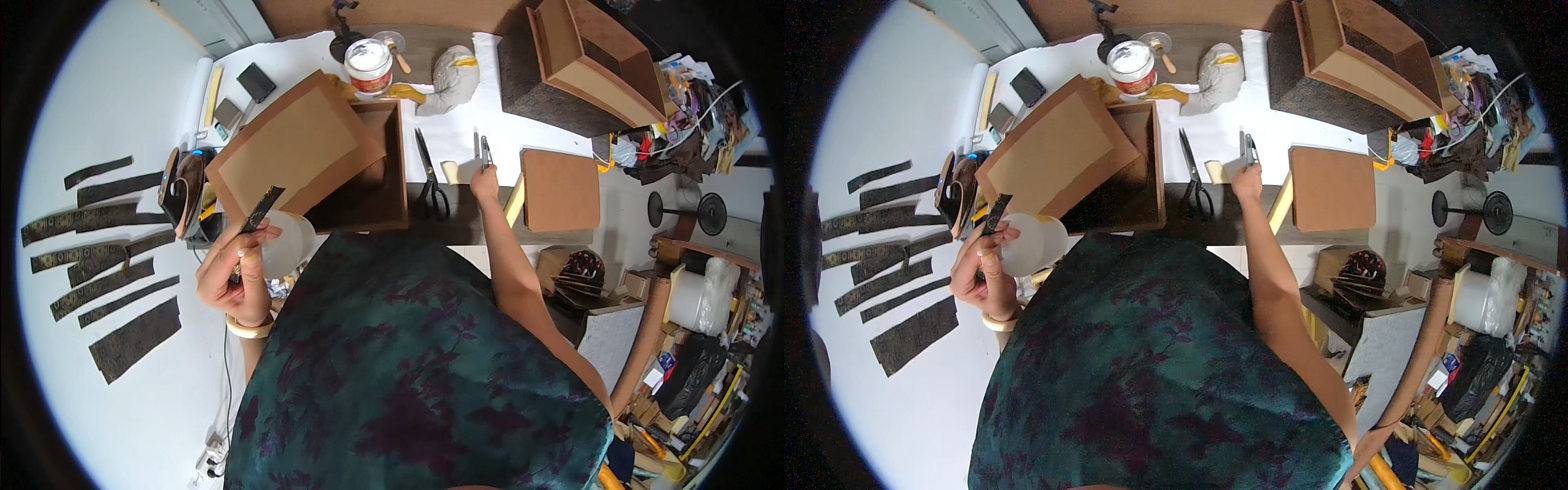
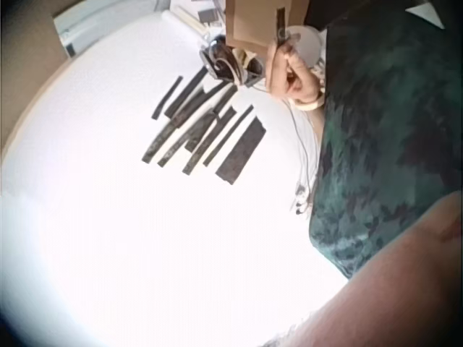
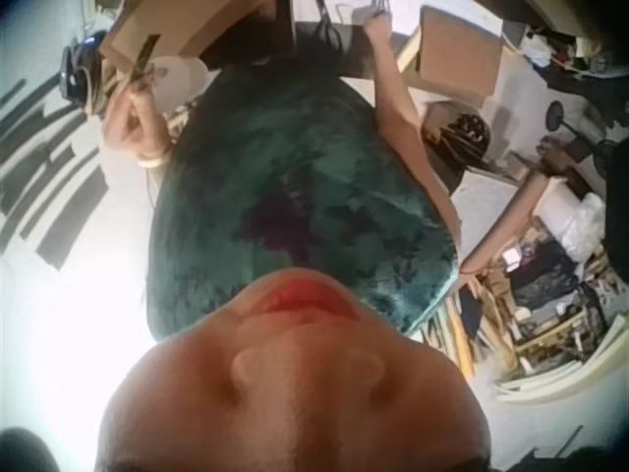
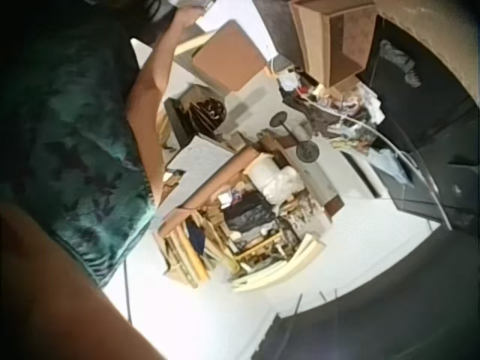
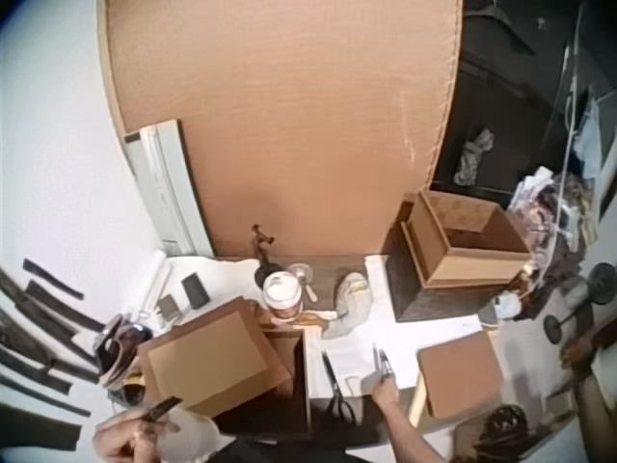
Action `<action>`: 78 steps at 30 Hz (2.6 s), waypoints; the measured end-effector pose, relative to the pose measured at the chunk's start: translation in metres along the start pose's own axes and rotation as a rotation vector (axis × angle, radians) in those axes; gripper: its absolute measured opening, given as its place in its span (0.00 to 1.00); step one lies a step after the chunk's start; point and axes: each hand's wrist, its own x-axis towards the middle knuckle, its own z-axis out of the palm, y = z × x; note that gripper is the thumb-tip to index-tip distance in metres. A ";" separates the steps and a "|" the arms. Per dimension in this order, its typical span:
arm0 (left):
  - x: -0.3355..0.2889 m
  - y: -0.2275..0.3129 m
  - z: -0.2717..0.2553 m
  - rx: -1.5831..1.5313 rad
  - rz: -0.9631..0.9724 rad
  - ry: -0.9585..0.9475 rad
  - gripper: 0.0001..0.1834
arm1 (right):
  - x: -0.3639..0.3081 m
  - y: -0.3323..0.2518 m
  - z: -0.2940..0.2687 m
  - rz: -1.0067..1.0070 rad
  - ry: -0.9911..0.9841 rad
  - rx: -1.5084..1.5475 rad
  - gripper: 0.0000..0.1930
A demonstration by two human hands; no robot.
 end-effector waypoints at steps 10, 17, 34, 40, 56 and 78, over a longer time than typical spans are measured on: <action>0.010 -0.006 0.022 -0.159 -0.146 0.032 0.11 | 0.061 -0.039 -0.010 -0.064 -0.056 -0.138 0.26; 0.044 -0.013 0.052 -0.776 -0.327 0.340 0.16 | -0.157 -0.163 -0.102 -0.600 -0.660 0.780 0.28; 0.044 0.009 0.043 -1.166 -0.543 0.386 0.21 | -0.256 -0.323 -0.151 -0.612 -0.893 1.759 0.50; -0.002 -0.034 0.007 -0.943 -0.538 0.377 0.20 | -0.235 -0.339 -0.169 -0.840 -0.814 1.520 0.52; -0.041 -0.026 -0.034 -0.884 -0.788 0.507 0.19 | -0.281 -0.368 -0.114 -1.152 -0.908 1.246 0.26; -0.039 -0.028 -0.028 -0.938 -0.872 0.502 0.16 | -0.275 -0.391 -0.136 -1.331 -0.907 1.042 0.26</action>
